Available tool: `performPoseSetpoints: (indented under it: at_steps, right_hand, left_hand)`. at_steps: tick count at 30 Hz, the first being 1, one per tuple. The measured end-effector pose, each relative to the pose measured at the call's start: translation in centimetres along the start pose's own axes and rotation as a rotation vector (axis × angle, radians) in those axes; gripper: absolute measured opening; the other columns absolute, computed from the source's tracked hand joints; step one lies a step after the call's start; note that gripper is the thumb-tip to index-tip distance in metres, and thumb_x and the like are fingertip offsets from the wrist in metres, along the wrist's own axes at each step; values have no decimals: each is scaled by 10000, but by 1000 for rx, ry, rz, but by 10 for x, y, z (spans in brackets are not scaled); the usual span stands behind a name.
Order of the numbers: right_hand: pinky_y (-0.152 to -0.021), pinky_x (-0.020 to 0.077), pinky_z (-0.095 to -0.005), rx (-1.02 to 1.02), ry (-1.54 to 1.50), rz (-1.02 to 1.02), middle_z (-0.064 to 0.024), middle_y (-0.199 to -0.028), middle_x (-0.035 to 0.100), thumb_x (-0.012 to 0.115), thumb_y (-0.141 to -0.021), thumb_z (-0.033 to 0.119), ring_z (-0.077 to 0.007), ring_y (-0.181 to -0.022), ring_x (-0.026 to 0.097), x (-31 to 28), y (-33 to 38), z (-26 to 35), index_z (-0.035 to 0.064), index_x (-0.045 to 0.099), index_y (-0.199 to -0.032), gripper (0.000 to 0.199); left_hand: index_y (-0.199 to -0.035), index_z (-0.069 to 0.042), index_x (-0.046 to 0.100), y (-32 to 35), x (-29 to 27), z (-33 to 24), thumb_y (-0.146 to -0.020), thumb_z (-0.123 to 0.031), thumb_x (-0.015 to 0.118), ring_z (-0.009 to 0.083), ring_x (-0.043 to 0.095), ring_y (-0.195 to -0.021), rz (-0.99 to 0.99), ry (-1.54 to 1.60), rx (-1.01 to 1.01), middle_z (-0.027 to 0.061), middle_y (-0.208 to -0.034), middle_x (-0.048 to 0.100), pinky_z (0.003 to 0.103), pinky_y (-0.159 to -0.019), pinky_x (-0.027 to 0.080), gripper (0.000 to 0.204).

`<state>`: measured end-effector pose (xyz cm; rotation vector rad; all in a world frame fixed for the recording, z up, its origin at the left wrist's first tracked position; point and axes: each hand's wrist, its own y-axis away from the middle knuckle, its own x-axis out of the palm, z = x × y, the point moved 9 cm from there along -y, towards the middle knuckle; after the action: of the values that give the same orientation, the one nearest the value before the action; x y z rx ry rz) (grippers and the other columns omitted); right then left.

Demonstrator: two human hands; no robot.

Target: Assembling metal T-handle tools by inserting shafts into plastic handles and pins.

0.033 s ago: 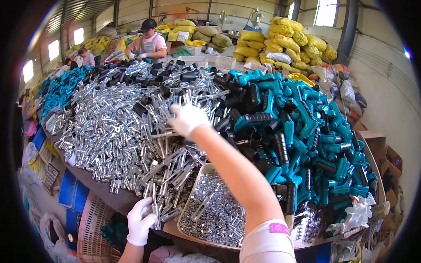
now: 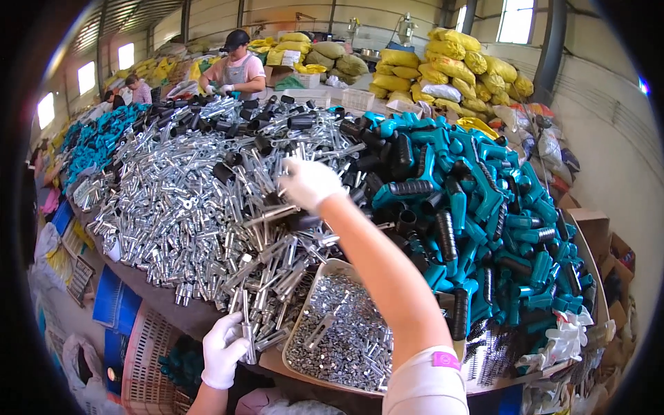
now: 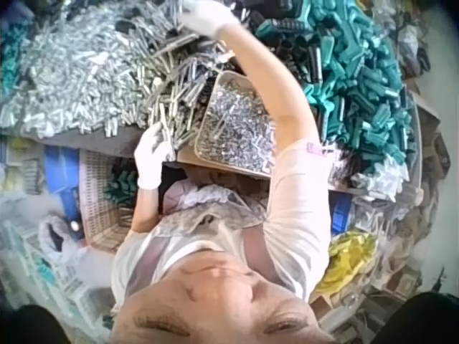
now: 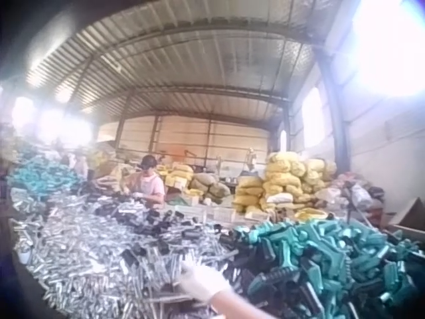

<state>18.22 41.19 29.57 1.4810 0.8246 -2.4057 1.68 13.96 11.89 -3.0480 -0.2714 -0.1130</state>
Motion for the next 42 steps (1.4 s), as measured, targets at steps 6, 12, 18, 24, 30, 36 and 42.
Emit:
performPoseSetpoints:
  at_steps: [6, 12, 18, 24, 30, 36, 42]
  right_hand:
    - [-835, 555, -412, 85, 420, 153, -143, -932, 735, 581, -780, 164, -320, -925, 704, -10, 1, -109, 175, 784, -889, 230]
    - [-860, 552, -402, 228, 756, 551, -133, -1125, 726, 557, -838, 203, -303, -1043, 698, 20, -4, -106, 102, 760, -1054, 314]
    - [-866, 555, -416, 319, 861, 655, -92, -1193, 710, 560, -826, 223, -289, -1098, 681, 27, -12, -140, 154, 726, -1174, 392]
    - [-893, 510, -538, 586, 1098, 765, -50, -1324, 643, 660, -830, 365, -301, -1178, 629, 37, 1, -128, 189, 672, -1286, 488]
    - [-931, 511, -518, 496, 941, 838, -72, -1300, 654, 621, -823, 251, -279, -1134, 654, 19, 27, -69, 122, 682, -1249, 449]
    - [-773, 549, -462, 84, 781, 219, -154, -933, 714, 596, -805, 142, -353, -906, 693, -63, 66, -16, 145, 729, -972, 214]
    - [-568, 507, -289, 263, -359, -21, -110, -879, 702, 630, -934, 63, -156, -602, 638, -78, 217, 66, 41, 484, -1367, 456]
  left_hand:
    - [-1277, 64, 555, 3, 1, -1, -787, 49, 724, 91, 630, -759, 68, -44, -3, 66, -908, 677, 238, -667, 511, 519]
    - [-1282, 59, 554, 5, -5, 0, -780, 43, 742, 94, 639, -774, 89, -57, 37, 76, -949, 684, 242, -687, 526, 536]
    - [-1280, 47, 567, -1, 3, 1, -783, 17, 749, 79, 619, -791, 98, -61, 12, 56, -943, 671, 243, -706, 516, 531]
    - [-1313, 28, 543, 2, 4, 7, -824, 25, 721, 73, 617, -797, 126, 32, -50, 45, -952, 670, 230, -703, 509, 520]
    - [-1324, 36, 536, 6, 0, 2, -829, 14, 724, 79, 625, -791, 161, 9, -27, 55, -949, 673, 241, -698, 521, 530]
    - [-1323, 52, 527, 5, 2, -8, -838, -6, 713, 84, 630, -783, 174, -35, 102, 60, -941, 676, 241, -695, 517, 522]
    - [-1436, 39, 419, 20, 0, -13, -861, -21, 622, 114, 612, -809, 164, 356, -61, 66, -1025, 645, 240, -629, 482, 613]
